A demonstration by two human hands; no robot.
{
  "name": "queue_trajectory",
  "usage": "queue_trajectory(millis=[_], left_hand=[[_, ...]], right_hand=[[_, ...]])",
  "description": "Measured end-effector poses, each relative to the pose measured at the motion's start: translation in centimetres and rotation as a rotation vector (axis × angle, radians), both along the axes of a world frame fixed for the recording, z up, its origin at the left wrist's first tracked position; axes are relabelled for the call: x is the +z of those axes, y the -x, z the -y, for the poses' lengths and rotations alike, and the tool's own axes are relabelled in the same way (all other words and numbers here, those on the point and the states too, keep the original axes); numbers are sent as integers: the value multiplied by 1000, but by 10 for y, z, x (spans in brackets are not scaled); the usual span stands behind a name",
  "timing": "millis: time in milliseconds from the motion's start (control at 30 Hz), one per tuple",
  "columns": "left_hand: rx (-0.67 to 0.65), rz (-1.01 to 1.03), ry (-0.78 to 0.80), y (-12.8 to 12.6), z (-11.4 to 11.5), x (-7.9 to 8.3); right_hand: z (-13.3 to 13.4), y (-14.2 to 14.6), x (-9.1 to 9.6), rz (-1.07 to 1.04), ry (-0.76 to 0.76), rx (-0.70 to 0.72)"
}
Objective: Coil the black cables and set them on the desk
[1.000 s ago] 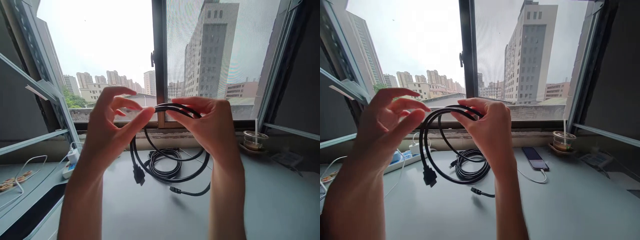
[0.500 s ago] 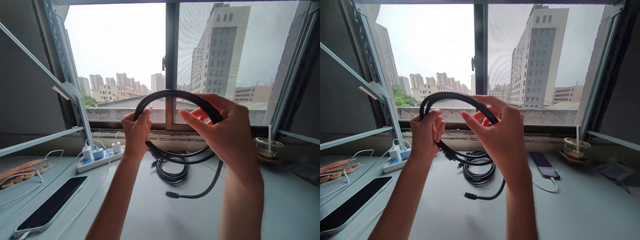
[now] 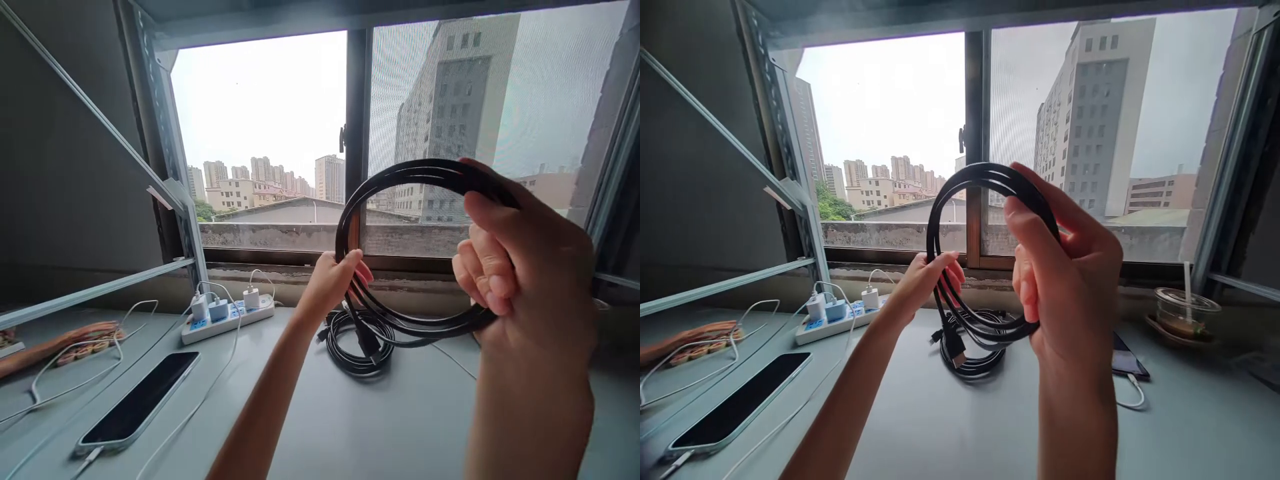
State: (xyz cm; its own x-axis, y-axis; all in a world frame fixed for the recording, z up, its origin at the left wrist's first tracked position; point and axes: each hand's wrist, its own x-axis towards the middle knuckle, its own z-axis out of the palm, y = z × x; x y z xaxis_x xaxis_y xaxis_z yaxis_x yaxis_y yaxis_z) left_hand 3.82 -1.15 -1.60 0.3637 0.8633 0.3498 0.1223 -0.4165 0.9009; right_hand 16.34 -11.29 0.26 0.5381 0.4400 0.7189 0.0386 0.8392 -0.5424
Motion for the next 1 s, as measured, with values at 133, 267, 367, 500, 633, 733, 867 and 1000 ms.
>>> queue_trajectory(millis=[133, 267, 367, 500, 633, 733, 867, 1000], left_hand=[[-307, -414, 235, -1, 3, -5], [-799, -480, 376, -9, 4, -16], [-788, -191, 313, -17, 4, -23], [-637, 174, 286, -25, 5, -22], [-394, 602, 290, -30, -2, -19], [-220, 738, 176, -29, -13, -20], [1, 686, -145, -18, -28, -18], [152, 503, -326, 4, -35, -8]], right_hand=[[-4, 7, -4, 46, -131, -107], [-4, 20, -7, 126, -196, -66], [0, 21, -7, 215, -208, -68], [-7, 12, -7, 218, -235, -14], [-37, 3, -7, 64, -182, 106], [-67, -1, -11, -56, -57, 176], [-93, -4, -21, 59, 40, 6], [-96, -7, -26, 189, 35, -102]])
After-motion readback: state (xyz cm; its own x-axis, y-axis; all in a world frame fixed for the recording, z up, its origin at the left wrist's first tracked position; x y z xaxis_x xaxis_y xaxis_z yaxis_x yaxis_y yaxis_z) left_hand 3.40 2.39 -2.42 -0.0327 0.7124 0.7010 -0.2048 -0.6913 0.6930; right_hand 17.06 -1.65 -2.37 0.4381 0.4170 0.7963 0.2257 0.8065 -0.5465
